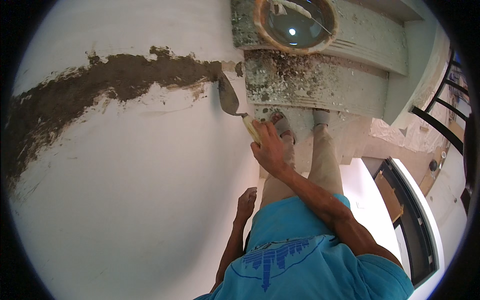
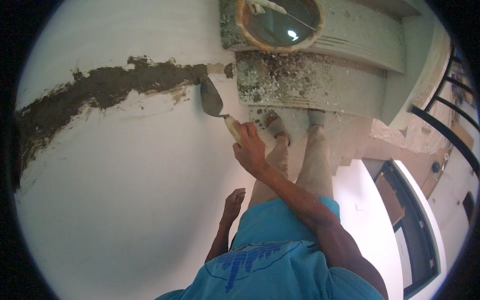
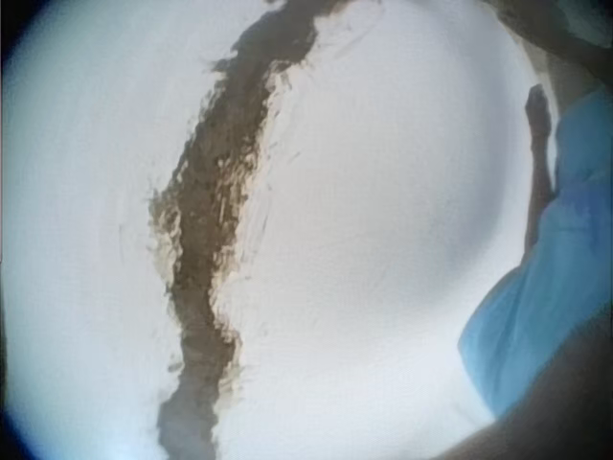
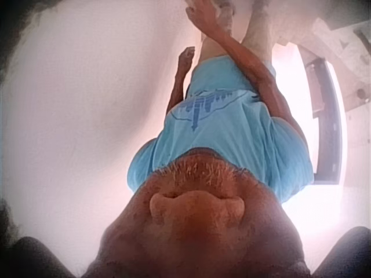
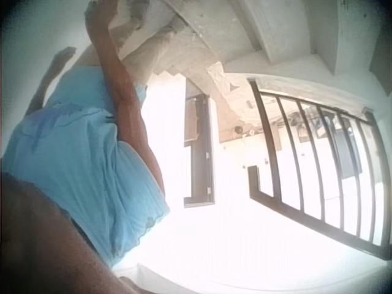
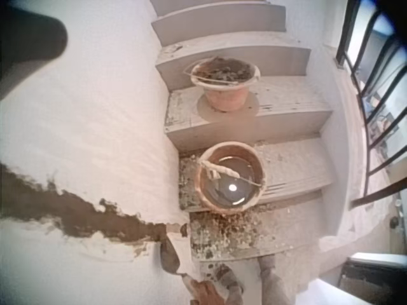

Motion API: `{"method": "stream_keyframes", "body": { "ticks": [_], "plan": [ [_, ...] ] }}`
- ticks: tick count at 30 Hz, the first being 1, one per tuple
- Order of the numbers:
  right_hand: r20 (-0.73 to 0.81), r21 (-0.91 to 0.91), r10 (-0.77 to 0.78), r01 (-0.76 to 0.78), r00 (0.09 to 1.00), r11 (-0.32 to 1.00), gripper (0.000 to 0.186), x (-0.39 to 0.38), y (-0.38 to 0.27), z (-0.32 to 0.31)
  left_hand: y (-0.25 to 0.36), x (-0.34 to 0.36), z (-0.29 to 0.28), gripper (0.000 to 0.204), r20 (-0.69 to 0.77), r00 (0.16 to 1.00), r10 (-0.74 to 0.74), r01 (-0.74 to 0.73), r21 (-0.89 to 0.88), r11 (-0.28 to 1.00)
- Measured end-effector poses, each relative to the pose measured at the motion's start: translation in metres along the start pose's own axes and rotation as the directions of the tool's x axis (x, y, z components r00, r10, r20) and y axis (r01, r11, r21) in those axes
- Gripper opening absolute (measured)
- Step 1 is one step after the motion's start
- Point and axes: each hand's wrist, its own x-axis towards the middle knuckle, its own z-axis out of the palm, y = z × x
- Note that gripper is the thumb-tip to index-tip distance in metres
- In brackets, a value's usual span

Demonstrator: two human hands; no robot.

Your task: The person applies plaster to a vertical wall using a trowel. They repeatedly scoop plaster from a bucket placed on a staircase and spread it onto the wall surface, smoothing the material with the tool.

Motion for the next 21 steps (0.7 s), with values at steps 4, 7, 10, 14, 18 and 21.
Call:
{"method": "stream_keyframes", "body": {
  "ticks": [4, 7, 10, 14, 18, 21],
  "plan": [
    [0.012, 0.057, 0.004, -0.005, 1.0, 0.998, 0.066, 0.014, -0.013, 0.009, 0.002, 0.0, 0.004, 0.039, -0.005, 1.0, 0.029, -0.029, 0.004, 1.0],
    [0.018, 0.047, 0.01, -0.011, 1.0, 0.999, 0.067, 0.01, -0.011, 0.018, 0.002, 0.0, 0.002, 0.039, 0.003, 0.999, 0.036, -0.036, 0.022, 0.999],
    [0.091, 0.033, 0.065, -0.069, 0.994, 0.997, 0.065, -0.007, 0.0, 0.014, -0.001, -0.001, 0.002, 0.038, 0.001, 1.0, 0.021, -0.021, 0.027, 0.999],
    [0.006, 0.145, 0.097, -0.097, 0.995, 0.985, 0.057, -0.01, 0.014, 0.008, -0.003, 0.001, 0.001, 0.038, 0.01, 1.0, 0.003, -0.003, 0.04, 0.999],
    [-0.039, 0.256, 0.126, -0.112, 0.991, 0.96, 0.051, 0.015, 0.029, 0.019, -0.001, 0.001, 0.004, 0.037, 0.011, 1.0, 0.006, -0.006, -0.018, 1.0],
    [-0.064, 0.275, 0.075, -0.055, 0.995, 0.96, 0.051, 0.033, 0.031, 0.025, 0.002, -0.001, 0.003, 0.037, 0.006, 1.0, 0.001, -0.001, -0.001, 1.0]
  ]
}}
